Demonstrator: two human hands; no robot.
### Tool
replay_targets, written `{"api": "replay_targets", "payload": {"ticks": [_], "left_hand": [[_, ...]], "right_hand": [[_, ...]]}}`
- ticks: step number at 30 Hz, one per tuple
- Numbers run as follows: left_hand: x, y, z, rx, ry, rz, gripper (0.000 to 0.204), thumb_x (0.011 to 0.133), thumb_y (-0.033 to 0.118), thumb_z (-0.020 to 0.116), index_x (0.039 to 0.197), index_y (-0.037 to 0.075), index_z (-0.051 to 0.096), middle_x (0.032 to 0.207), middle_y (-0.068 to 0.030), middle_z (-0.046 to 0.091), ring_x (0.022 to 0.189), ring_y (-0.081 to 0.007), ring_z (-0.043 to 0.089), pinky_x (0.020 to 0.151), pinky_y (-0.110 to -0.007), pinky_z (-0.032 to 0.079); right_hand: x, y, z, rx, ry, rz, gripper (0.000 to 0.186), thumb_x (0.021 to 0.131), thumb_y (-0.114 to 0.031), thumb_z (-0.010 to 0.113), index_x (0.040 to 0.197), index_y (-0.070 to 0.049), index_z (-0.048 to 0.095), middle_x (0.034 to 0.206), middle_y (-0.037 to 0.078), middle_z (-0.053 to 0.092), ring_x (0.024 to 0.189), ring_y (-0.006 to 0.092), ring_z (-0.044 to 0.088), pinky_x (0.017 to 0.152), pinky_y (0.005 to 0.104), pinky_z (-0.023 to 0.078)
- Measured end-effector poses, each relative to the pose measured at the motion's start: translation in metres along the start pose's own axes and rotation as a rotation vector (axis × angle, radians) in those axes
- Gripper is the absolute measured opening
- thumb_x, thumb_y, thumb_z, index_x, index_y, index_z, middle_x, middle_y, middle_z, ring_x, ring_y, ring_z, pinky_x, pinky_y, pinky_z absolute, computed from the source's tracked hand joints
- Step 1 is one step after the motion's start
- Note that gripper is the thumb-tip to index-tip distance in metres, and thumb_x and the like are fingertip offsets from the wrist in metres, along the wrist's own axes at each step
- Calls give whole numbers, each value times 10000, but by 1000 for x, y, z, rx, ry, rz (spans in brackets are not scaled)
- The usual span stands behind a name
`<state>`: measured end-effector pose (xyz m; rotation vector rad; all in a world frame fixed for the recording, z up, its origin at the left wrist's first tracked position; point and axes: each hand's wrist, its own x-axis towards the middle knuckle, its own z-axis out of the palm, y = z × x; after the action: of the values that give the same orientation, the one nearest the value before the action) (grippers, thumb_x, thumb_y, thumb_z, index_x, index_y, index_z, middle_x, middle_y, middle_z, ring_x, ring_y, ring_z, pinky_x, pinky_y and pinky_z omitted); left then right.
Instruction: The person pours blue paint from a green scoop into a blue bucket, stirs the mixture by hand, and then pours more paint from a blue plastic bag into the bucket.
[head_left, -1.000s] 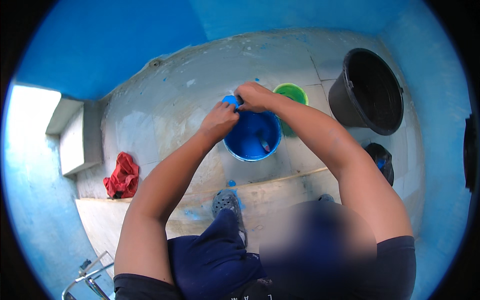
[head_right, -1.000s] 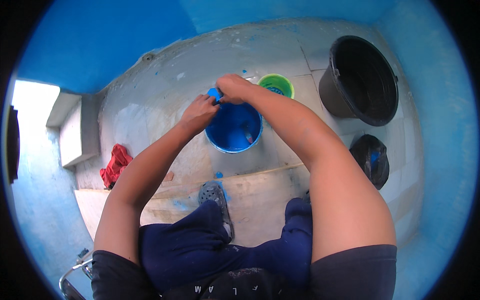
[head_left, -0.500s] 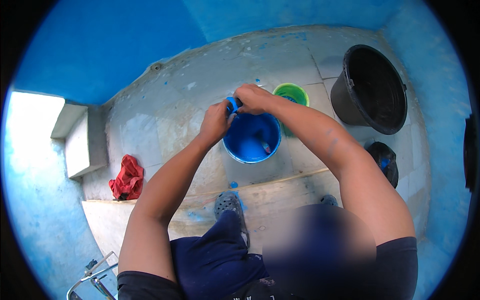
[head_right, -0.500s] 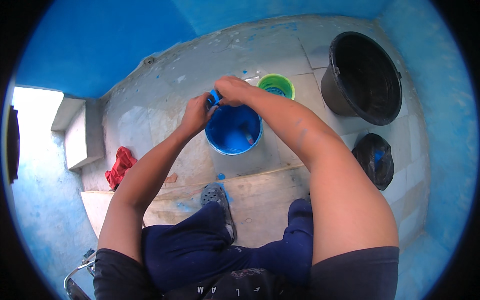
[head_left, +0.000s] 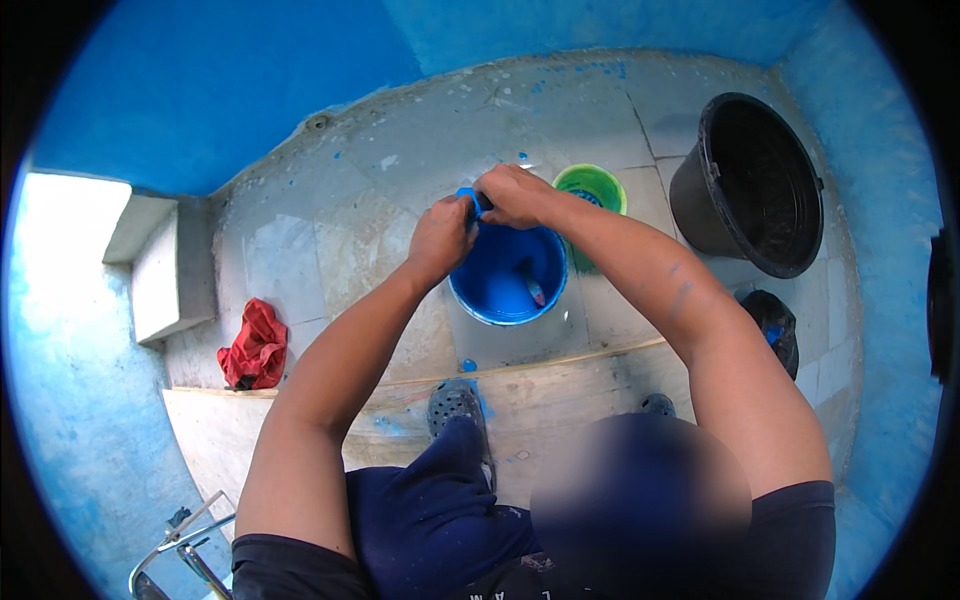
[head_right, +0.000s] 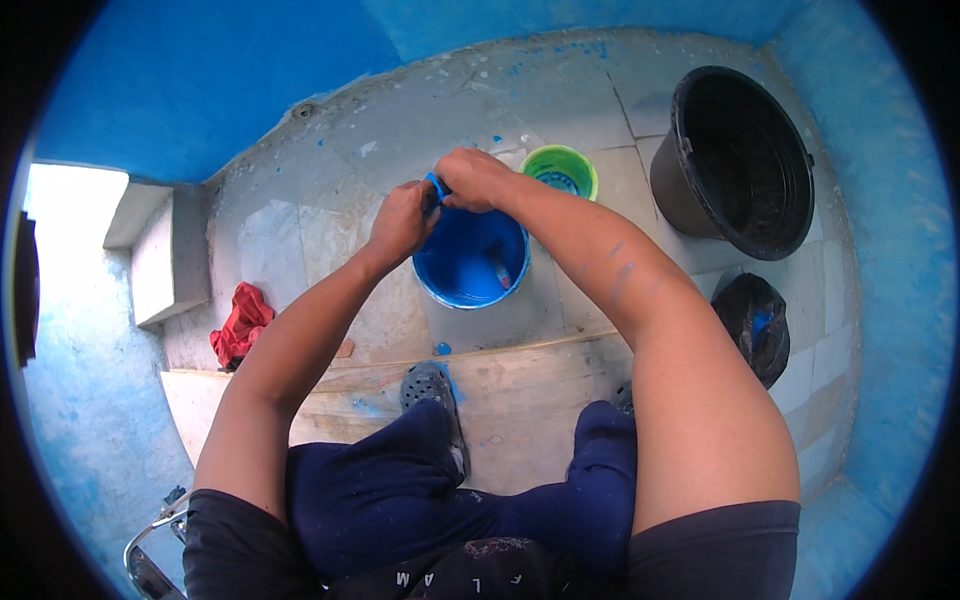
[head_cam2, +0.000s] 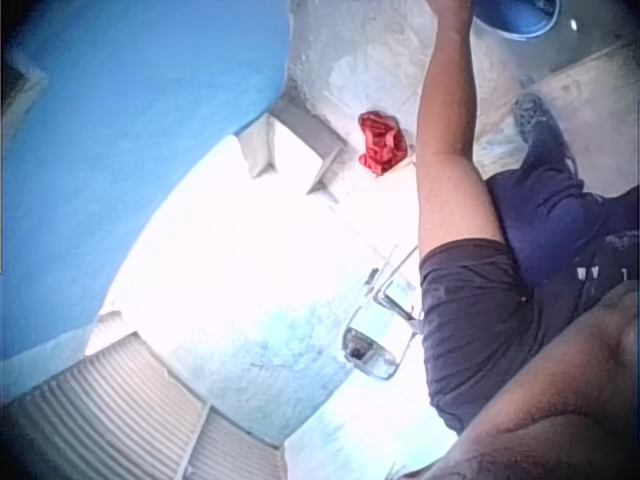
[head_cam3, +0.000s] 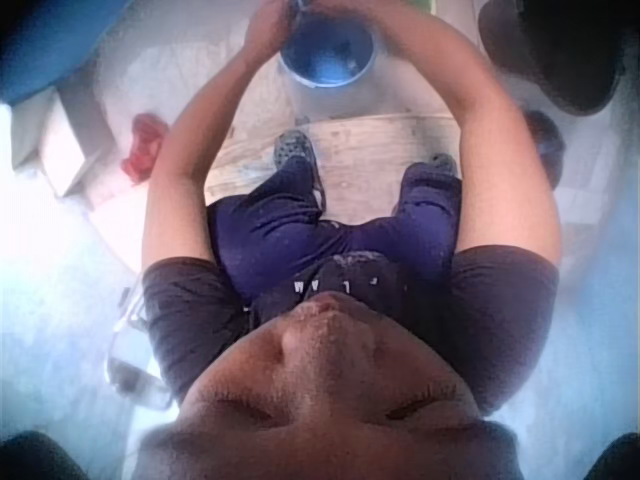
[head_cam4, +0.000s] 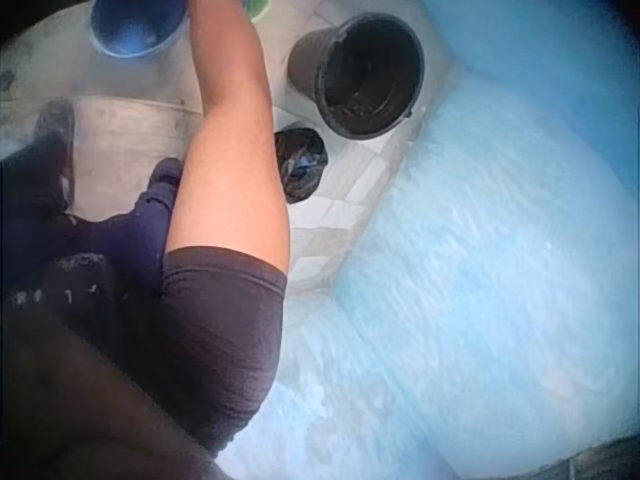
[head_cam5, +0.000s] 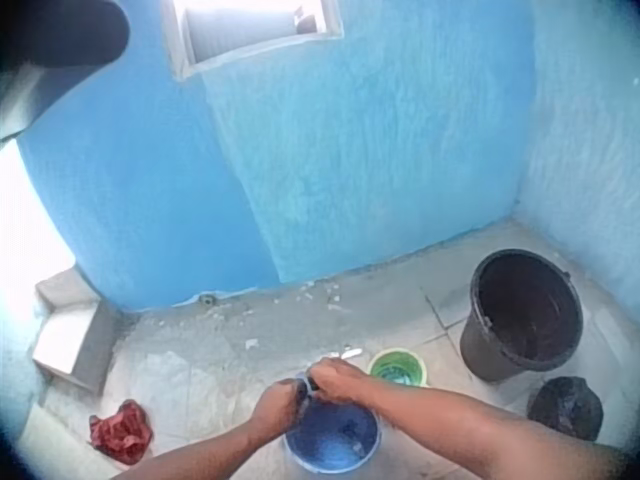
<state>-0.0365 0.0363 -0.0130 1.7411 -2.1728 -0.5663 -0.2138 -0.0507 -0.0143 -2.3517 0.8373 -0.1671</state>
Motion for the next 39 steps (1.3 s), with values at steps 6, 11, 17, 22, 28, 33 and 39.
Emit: {"api": "replay_targets", "payload": {"ticks": [6,11,17,22,28,33,39], "left_hand": [[1,1,2,65,-30,23,235,872,90,680,1087,33,604,1004,-228,685,933,-461,671,824,-543,550],[1,-2,9,128,-12,71,206,905,103,633,1094,32,593,987,-225,684,901,-457,675,796,-541,548],[3,-12,13,248,-32,86,189,933,133,592,1097,40,595,993,-219,678,913,-444,673,793,-530,548],[2,-3,0,138,-74,101,207,911,114,611,1107,46,609,1011,-218,663,945,-440,664,822,-521,548],[-5,-5,-12,58,-100,177,249,866,31,633,1113,33,601,997,-217,654,957,-450,654,836,-515,540],[-4,-7,2,125,-50,146,232,872,14,607,1102,22,586,989,-224,648,955,-451,650,834,-515,536],[-6,-9,1,136,-35,183,156,895,4,560,1045,3,600,1011,-218,665,930,-426,675,822,-499,547]], "right_hand": [[-2,2,5,-49,34,-56,239,778,-152,820,971,-43,731,955,214,736,964,435,692,833,509,553],[-5,-1,7,-80,61,-45,193,792,-156,814,947,-53,762,987,217,741,1003,423,697,875,500,562],[-3,-10,5,-102,66,-11,221,790,-157,813,969,-38,764,1011,225,741,1015,429,697,887,495,567],[-8,-7,9,-124,86,26,217,807,-167,796,964,-23,756,1014,230,739,1018,424,699,894,500,565],[-12,-13,3,-103,85,32,197,818,-175,782,942,-26,747,1017,222,737,1033,422,694,903,500,558],[-6,-12,0,-123,17,44,238,823,-210,791,981,-38,745,1045,216,736,1042,417,692,911,495,553],[-3,-14,-3,-165,12,28,275,832,-248,797,998,-37,740,988,221,736,1009,418,698,883,499,558]]}}
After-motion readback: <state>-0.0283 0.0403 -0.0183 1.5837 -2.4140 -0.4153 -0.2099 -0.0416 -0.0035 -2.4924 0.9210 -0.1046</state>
